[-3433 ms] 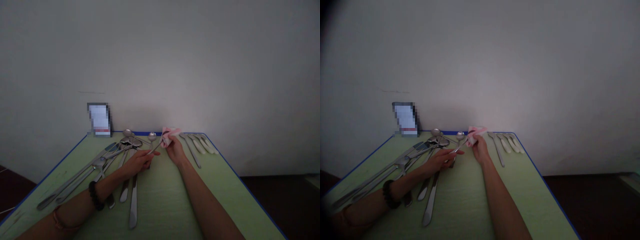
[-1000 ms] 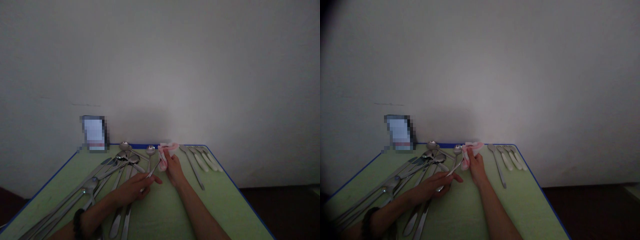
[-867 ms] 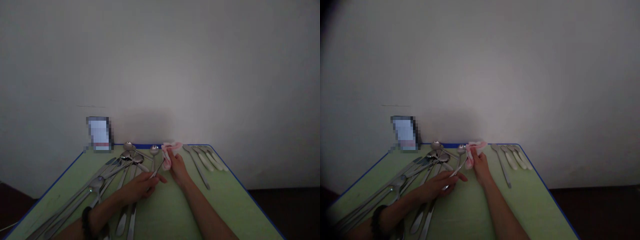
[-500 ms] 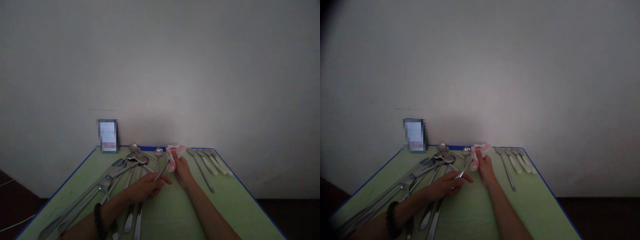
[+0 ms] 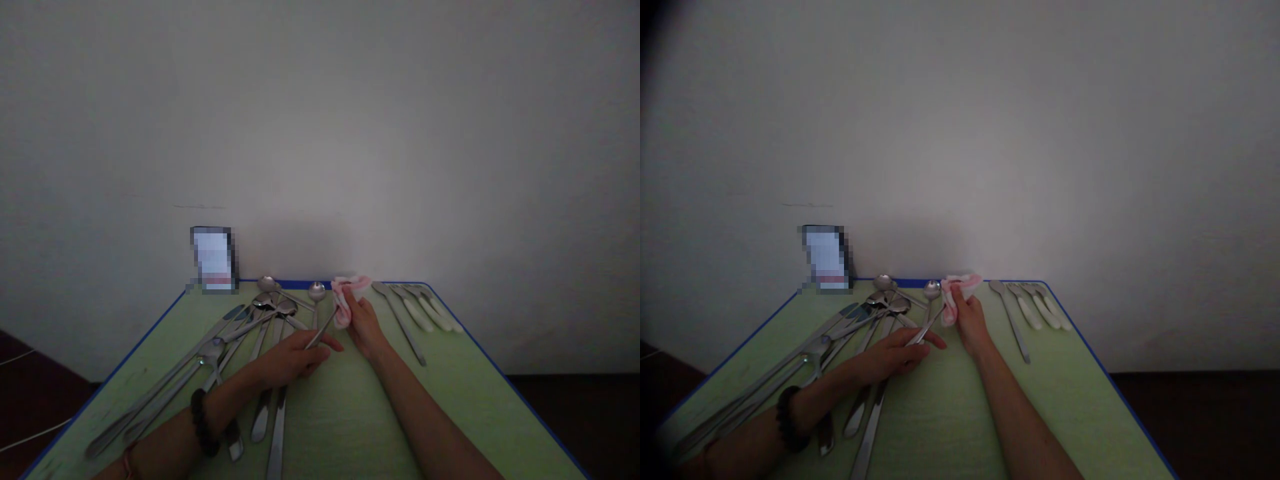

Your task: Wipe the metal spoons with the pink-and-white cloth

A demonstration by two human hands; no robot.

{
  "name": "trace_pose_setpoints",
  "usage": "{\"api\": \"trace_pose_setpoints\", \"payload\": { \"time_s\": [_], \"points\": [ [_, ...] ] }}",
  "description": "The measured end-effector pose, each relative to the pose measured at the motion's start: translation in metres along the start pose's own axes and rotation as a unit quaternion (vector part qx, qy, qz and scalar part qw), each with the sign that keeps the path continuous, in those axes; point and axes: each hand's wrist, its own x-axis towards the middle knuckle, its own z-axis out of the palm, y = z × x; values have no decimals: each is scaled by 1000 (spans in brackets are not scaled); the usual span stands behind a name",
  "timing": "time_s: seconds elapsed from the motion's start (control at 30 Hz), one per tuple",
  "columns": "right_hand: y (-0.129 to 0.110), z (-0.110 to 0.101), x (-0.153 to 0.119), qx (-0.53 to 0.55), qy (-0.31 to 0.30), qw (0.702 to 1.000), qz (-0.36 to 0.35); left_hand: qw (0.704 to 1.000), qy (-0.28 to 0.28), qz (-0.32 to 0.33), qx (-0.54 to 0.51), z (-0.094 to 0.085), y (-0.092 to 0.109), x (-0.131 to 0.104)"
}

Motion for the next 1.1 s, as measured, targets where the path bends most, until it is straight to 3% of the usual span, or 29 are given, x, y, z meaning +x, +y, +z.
{"api": "trace_pose_setpoints", "payload": {
  "time_s": [0.37, 0.67, 1.1],
  "points": [
    [-4, 3, -3, 38, -4, 999, 13, 999, -7, 9, -38, -1, -7, 2],
    [-3, -6, 1, 66, -24, 996, 48, 998, -6, 8, -54, -2, -11, 5],
    [-2, 3, -1, 62, 32, 997, -13, 1000, -16, 14, -5, -3, -9, 4]
  ]
}}
